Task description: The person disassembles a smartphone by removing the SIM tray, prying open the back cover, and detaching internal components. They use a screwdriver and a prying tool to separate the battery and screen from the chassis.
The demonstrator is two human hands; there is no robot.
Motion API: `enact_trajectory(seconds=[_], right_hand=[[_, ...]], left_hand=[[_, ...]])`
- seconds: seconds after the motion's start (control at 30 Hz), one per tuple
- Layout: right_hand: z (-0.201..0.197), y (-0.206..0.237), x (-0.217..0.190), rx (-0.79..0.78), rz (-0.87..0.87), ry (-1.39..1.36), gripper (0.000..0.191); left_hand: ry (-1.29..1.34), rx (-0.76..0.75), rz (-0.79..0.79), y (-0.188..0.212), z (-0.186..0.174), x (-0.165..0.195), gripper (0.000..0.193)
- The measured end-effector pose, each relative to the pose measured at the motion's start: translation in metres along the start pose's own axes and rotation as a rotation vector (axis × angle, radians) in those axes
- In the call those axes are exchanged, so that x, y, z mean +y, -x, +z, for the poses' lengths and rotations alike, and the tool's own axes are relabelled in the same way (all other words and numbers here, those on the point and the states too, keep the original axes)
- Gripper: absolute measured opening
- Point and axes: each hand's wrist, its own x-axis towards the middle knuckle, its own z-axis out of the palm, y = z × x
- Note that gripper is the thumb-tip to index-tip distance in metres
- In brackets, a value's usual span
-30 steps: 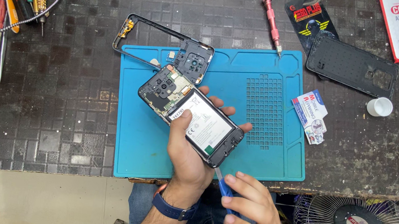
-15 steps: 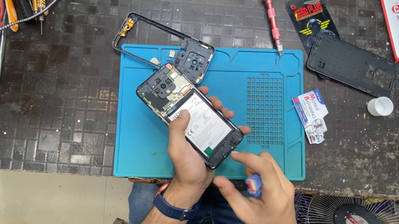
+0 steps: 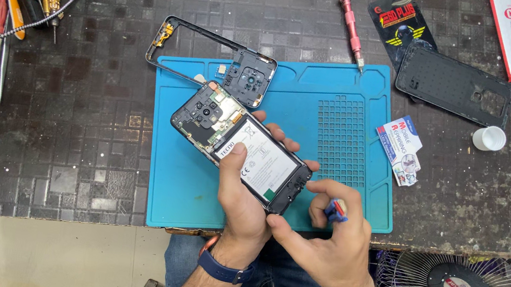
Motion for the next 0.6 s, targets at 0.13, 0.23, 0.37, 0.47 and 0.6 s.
enact_trajectory(seconds=[0.13, 0.23, 0.37, 0.47, 0.6], right_hand=[[0.004, 0.002, 0.007, 0.093, -0.238, 0.06, 0.062], [0.003, -0.002, 0.01, 0.108, -0.428, 0.149, 0.055], [-0.006, -0.006, 0.008, 0.065, -0.683, 0.295, 0.038], [-0.01, -0.008, 0.005, 0.05, -0.743, 0.339, 0.036], [-0.011, -0.012, 0.005, 0.029, -0.769, 0.336, 0.037]], left_hand=[[0.015, -0.01, 0.0, 0.0, -0.001, 0.0, 0.057], [0.029, -0.008, 0.006, 0.0, -0.002, -0.001, 0.056], [0.057, -0.025, -0.002, 0.0, -0.004, -0.003, 0.054], [0.052, -0.024, 0.021, 0.001, -0.004, -0.004, 0.053], [0.046, -0.023, 0.02, 0.001, -0.003, -0.004, 0.051]])
